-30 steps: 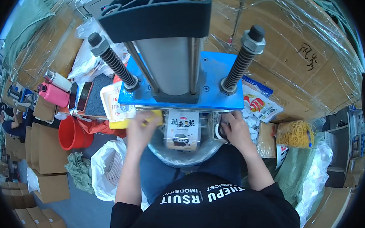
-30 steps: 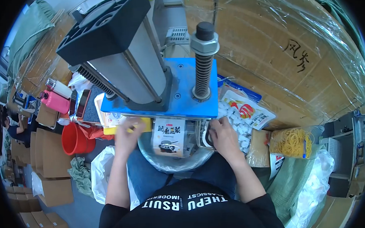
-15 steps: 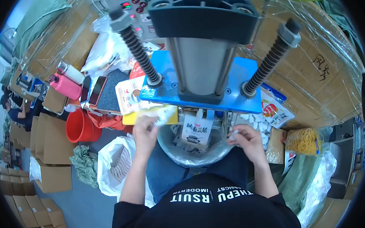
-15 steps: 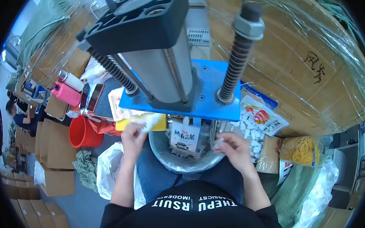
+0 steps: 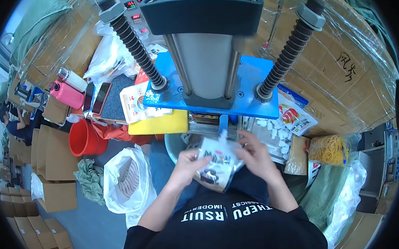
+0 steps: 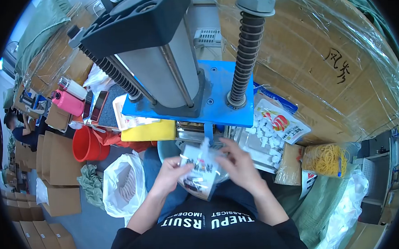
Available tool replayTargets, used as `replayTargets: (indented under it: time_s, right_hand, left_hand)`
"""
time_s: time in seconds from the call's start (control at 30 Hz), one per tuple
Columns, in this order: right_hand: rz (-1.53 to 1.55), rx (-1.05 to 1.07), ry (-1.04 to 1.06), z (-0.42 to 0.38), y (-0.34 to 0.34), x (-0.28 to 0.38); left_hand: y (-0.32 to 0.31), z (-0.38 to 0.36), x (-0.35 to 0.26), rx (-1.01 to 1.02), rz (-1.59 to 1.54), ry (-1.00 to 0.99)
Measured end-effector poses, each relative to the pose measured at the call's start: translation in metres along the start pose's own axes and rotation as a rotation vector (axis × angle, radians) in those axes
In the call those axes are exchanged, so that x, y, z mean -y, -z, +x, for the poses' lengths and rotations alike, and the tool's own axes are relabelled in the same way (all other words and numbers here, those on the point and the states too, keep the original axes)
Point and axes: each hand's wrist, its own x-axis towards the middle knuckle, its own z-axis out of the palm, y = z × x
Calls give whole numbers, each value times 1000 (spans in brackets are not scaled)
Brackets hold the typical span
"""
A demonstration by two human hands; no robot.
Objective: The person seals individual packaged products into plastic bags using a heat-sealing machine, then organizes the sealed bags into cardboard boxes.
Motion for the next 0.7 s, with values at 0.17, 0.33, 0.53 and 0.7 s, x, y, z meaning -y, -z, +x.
replayTargets:
  time_s: [0.17, 0.33, 0.53, 0.7]
  right_hand:
    - [-696, -155, 41, -28, 82, 7]
    - [-1147, -232, 22, -36, 82, -32]
    - [-786, -383, 177, 6, 58, -47]
    - [-654, -467, 212, 18, 56, -44]
  left_hand:
    - [12, 49, -6, -126, -104, -19]
    - [11, 64, 2, -200, -94, -57]
    - [35, 48, -66, -299, 633, -184]
    - [110, 33, -52, -544, 1590, -815]
